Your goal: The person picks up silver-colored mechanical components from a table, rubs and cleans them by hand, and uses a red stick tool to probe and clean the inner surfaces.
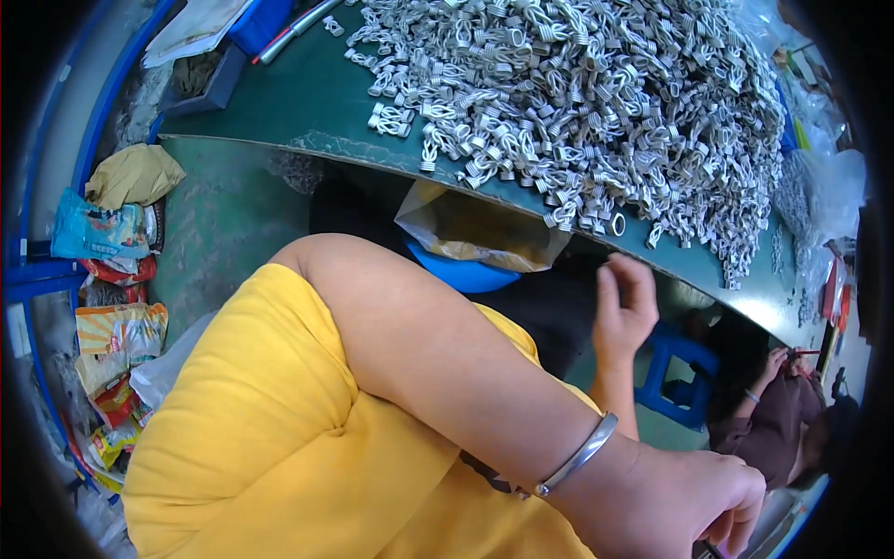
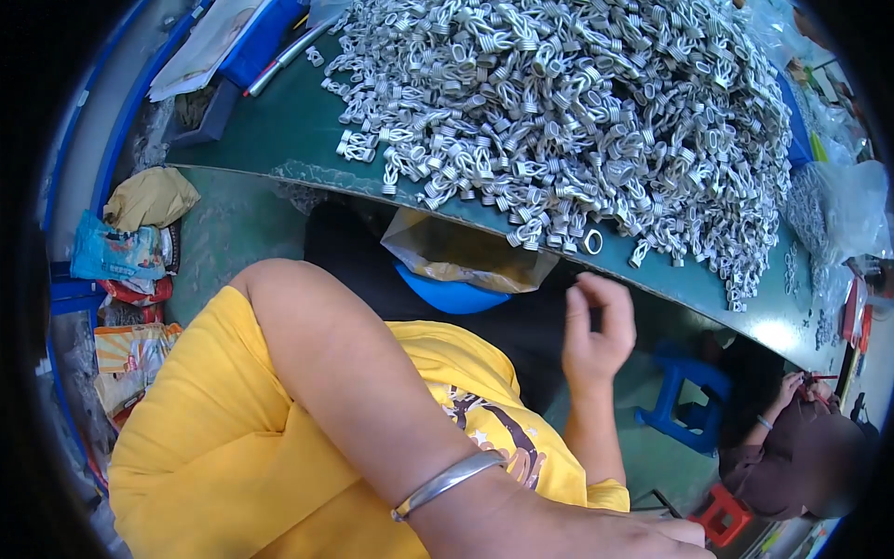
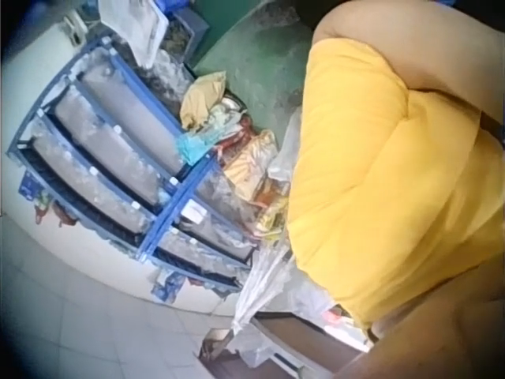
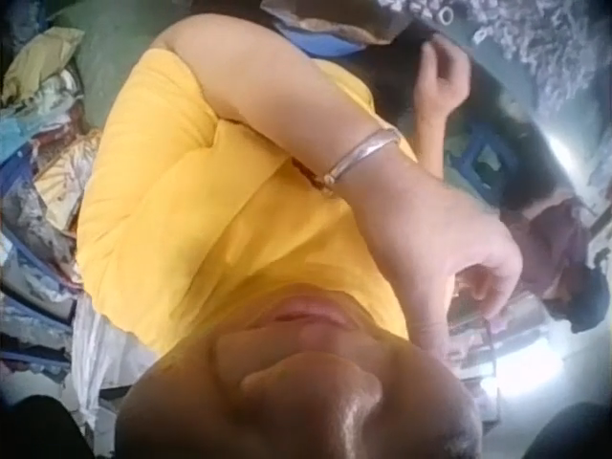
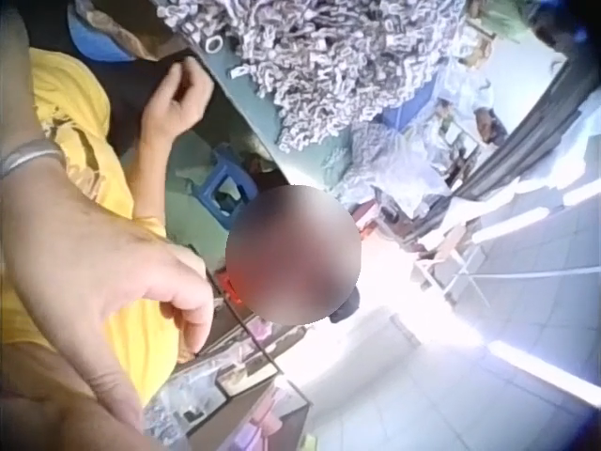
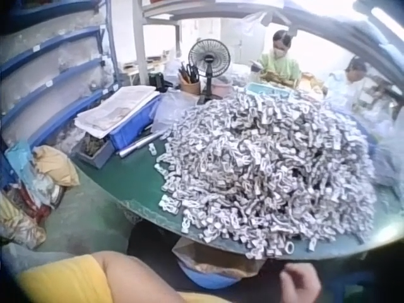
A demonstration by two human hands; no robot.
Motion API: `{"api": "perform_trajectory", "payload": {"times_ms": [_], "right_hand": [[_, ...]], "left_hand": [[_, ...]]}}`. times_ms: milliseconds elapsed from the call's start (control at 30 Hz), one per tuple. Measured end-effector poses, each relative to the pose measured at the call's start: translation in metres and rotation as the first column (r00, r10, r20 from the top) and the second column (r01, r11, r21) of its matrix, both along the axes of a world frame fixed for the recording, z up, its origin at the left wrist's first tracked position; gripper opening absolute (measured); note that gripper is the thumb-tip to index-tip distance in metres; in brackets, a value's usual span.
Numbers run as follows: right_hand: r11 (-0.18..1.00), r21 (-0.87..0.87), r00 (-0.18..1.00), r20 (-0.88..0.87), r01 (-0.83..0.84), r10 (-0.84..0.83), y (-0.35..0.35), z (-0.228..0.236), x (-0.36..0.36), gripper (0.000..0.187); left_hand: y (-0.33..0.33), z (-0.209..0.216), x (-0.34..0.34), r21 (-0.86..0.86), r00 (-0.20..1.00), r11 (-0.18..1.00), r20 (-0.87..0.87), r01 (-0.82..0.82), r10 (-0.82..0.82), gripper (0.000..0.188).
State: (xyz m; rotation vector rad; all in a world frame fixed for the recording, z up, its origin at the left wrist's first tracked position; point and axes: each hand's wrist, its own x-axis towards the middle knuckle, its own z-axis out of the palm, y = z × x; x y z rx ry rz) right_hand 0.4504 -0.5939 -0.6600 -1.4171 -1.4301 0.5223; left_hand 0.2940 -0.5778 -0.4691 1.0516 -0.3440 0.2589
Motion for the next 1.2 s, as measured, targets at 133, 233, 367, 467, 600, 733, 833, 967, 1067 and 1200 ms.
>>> {"api": "perform_trajectory", "payload": {"times_ms": [133, 233, 367, 467, 600, 733, 833, 967, 1067, 1200], "right_hand": [[0.995, 0.08, 0.955, 0.285, 0.065, -0.085, 0.023, 0.019, 0.01, 0.019], [0.987, 0.162, 0.882, 0.467, -0.018, -0.06, 0.037, 0.009, 0.016, 0.015], [0.981, 0.196, 0.893, 0.44, 0.011, -0.098, 0.039, 0.002, 0.02, 0.009], [0.975, 0.223, 0.925, 0.367, 0.018, -0.101, 0.038, 0.001, 0.02, 0.009], [0.989, 0.149, 0.998, -0.056, 0.025, -0.017, 0.028, 0.005, 0.026, 0.006], [0.96, 0.01, 0.384, -0.915, -0.279, 0.122, 0.018, 0.01, 0.027, 0.011], [0.916, 0.103, 0.089, -0.985, -0.389, 0.148, 0.019, 0.006, 0.029, 0.012], [0.894, 0.165, -0.037, -0.986, -0.415, 0.165, 0.016, 0.005, 0.028, 0.014], [0.886, 0.189, -0.1, -0.982, -0.424, 0.161, 0.014, 0.003, 0.032, 0.015], [0.909, 0.146, -0.029, -0.989, -0.392, 0.146, 0.011, 0.001, 0.043, 0.015]], "left_hand": [[-0.018, -0.025, 0.028, 0.123, 0.853, 0.851, 0.197, -0.511, 0.484, 0.046], [0.008, -0.053, 0.021, 0.371, 0.831, 0.746, 0.311, -0.553, 0.461, 0.033], [0.035, -0.111, -0.012, 0.299, 0.654, 0.9, -0.618, -0.318, 0.436, 0.019], [0.036, -0.169, -0.022, -0.122, 0.467, 0.777, -0.851, -0.617, 0.238, 0.024], [0.037, -0.184, -0.017, -0.312, 0.549, 0.578, -0.782, -0.754, 0.295, 0.026], [0.04, -0.186, -0.015, -0.405, 0.597, 0.503, -0.739, -0.763, 0.311, 0.028], [0.042, -0.186, -0.014, -0.396, 0.582, 0.495, -0.753, -0.773, 0.307, 0.029], [0.044, -0.186, -0.01, -0.387, 0.557, 0.462, -0.767, -0.798, 0.32, 0.03], [0.043, -0.186, -0.008, -0.387, 0.552, 0.451, -0.768, -0.805, 0.326, 0.03], [0.042, -0.19, -0.012, -0.439, 0.596, 0.443, -0.733, -0.782, 0.327, 0.029]]}}
